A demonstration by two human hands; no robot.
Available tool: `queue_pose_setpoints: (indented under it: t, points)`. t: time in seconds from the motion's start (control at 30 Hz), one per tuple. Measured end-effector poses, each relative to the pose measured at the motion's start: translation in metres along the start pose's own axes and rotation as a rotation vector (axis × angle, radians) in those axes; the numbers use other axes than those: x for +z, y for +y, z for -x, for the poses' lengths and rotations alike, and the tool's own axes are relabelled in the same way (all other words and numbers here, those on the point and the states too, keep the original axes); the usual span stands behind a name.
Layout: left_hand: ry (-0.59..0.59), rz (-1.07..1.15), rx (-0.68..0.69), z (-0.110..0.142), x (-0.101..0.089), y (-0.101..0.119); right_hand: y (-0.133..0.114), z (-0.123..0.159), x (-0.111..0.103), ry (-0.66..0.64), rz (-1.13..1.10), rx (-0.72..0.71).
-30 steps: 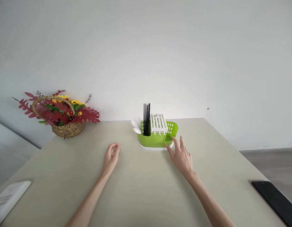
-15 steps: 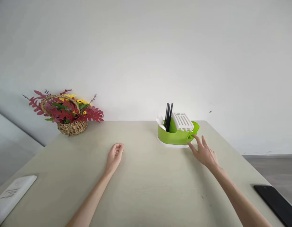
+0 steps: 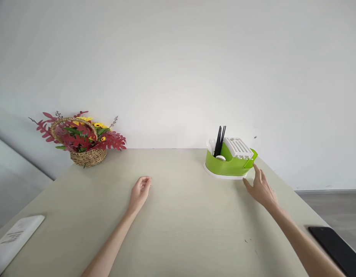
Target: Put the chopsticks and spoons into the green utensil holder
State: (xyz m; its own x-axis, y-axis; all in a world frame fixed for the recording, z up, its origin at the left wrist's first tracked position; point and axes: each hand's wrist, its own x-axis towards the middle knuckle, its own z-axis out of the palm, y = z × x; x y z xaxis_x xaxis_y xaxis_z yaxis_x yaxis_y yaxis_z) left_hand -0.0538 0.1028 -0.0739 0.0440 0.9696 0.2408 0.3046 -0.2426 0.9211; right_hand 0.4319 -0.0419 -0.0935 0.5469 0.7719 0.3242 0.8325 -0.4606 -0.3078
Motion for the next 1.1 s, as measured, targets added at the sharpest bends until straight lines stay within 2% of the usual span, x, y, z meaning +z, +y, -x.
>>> queue_pose_setpoints:
  t: [0.1, 0.23, 0.3, 0.37, 0.43, 0.57, 0.77, 1.1]
  points:
    - [-0.007, -0.005, -0.001, 0.002, 0.0, 0.003, -0.024, 0.035, 0.001, 0.005, -0.194, 0.136]
    - [-0.015, -0.02, 0.004, 0.004, 0.001, 0.007, -0.059, 0.081, 0.006, 0.059, -0.361, 0.103]
    - [-0.027, -0.033, 0.015, 0.005, 0.002, 0.01, -0.074, 0.098, 0.008, -0.001, -0.443, 0.071]
    - [-0.048, -0.044, 0.022, 0.006, 0.003, 0.012, -0.089, 0.107, 0.009, -0.113, -0.495, -0.005]
    - [-0.081, -0.048, 0.016, 0.008, 0.004, 0.015, -0.103, 0.109, 0.01, -0.194, -0.534, -0.092]
    - [-0.146, -0.057, 0.01, 0.012, 0.007, 0.02, -0.125, 0.097, 0.012, -0.255, -0.614, -0.207]
    - [-0.218, -0.094, 0.038, 0.017, 0.011, 0.025, -0.14, 0.071, 0.022, -0.376, -0.689, -0.06]
    - [-0.262, -0.153, 0.079, 0.02, 0.01, 0.027, -0.142, 0.068, 0.017, -0.407, -0.886, -0.076]
